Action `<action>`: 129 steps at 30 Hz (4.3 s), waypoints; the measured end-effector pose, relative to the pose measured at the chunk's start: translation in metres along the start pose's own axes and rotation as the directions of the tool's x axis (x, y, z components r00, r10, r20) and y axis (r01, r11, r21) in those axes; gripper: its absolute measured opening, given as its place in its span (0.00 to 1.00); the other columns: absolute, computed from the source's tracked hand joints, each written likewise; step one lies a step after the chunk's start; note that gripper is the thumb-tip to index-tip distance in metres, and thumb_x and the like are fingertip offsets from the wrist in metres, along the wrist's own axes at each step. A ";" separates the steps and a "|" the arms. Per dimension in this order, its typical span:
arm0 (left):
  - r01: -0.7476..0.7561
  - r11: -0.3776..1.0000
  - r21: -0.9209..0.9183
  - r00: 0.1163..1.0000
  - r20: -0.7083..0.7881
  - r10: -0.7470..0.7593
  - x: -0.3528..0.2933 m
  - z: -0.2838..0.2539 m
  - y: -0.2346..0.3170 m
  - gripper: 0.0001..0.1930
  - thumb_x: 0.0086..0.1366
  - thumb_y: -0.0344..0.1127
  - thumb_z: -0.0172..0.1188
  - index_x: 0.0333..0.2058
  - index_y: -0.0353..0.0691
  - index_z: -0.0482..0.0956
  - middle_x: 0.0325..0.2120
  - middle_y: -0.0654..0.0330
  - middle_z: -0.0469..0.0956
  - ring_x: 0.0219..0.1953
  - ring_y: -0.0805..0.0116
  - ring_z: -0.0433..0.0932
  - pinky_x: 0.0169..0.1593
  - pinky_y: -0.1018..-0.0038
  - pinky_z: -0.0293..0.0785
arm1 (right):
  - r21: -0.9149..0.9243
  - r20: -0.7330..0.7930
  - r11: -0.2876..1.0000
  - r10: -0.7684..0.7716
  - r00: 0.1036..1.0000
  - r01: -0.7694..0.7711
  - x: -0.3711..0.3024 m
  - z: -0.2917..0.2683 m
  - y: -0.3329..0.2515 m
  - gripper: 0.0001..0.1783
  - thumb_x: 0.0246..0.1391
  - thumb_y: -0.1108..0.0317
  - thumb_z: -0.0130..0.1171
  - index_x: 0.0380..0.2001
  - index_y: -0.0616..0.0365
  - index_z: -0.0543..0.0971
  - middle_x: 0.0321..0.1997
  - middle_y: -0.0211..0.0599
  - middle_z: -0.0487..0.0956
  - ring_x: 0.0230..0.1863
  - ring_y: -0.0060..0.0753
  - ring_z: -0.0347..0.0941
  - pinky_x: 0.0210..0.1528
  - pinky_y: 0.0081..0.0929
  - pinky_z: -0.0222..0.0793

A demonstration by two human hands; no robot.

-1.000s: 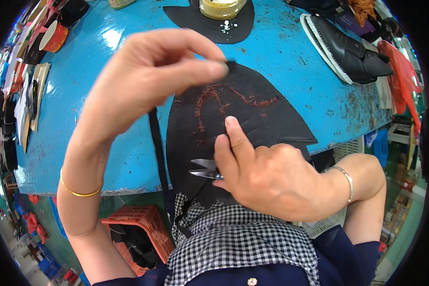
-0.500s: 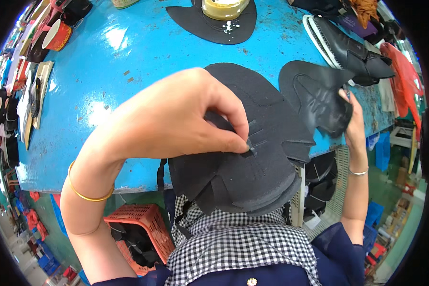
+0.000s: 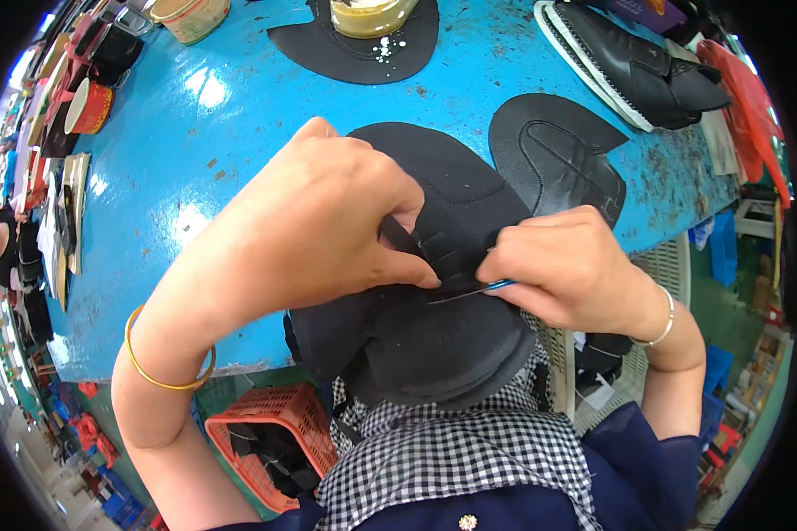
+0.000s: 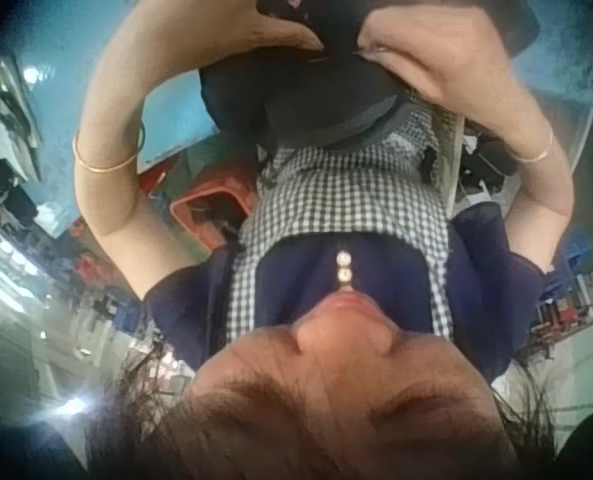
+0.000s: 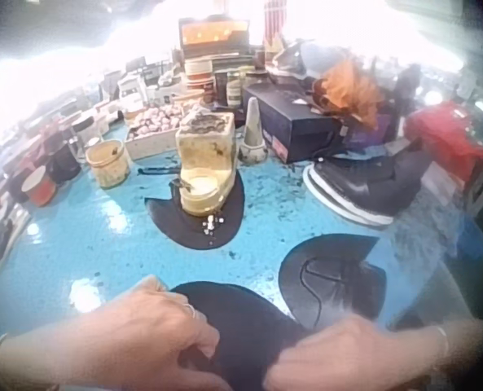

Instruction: The person trims the edges of black shoe upper components using small snips or clippers.

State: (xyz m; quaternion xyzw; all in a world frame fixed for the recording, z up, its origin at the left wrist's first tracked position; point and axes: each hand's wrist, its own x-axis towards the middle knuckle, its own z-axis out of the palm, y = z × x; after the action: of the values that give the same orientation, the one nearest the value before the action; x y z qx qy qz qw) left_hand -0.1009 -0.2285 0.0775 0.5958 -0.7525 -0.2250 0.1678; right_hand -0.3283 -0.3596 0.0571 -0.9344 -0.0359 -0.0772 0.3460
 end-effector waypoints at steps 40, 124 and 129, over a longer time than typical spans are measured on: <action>0.180 0.697 -0.694 0.850 -0.247 -0.466 -0.033 -0.035 -0.002 0.06 0.67 0.35 0.61 0.39 0.41 0.80 0.19 0.76 0.70 0.16 0.91 0.57 0.19 0.87 0.45 | -0.702 0.185 0.704 0.034 0.982 0.108 0.043 0.041 -0.075 0.20 0.55 0.63 0.59 0.45 0.69 0.77 0.48 0.65 0.79 0.16 0.25 0.73 0.12 0.21 0.66; 0.082 0.534 -0.841 0.746 -0.304 -0.593 -0.099 -0.018 0.010 0.10 0.74 0.35 0.51 0.44 0.36 0.76 0.19 0.65 0.73 0.12 0.88 0.56 0.15 0.87 0.53 | -0.639 0.137 0.767 0.043 0.990 0.055 0.046 0.037 -0.073 0.08 0.49 0.66 0.60 0.26 0.57 0.73 0.24 0.39 0.79 0.18 0.26 0.76 0.15 0.21 0.62; 0.111 0.523 -0.845 0.708 -0.302 -0.639 -0.101 -0.027 0.031 0.10 0.74 0.35 0.52 0.44 0.34 0.76 0.23 0.61 0.78 0.15 0.87 0.61 0.19 0.88 0.57 | -0.778 0.034 0.624 -0.062 0.998 0.065 0.048 0.049 -0.077 0.09 0.48 0.67 0.60 0.27 0.61 0.73 0.23 0.43 0.80 0.18 0.27 0.77 0.16 0.22 0.64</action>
State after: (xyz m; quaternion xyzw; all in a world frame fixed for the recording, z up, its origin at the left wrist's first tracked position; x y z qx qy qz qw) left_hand -0.0889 -0.1284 0.1185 0.6561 -0.3301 -0.3645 0.5725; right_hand -0.2847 -0.2683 0.0779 -0.9904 -0.0325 -0.0957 -0.0945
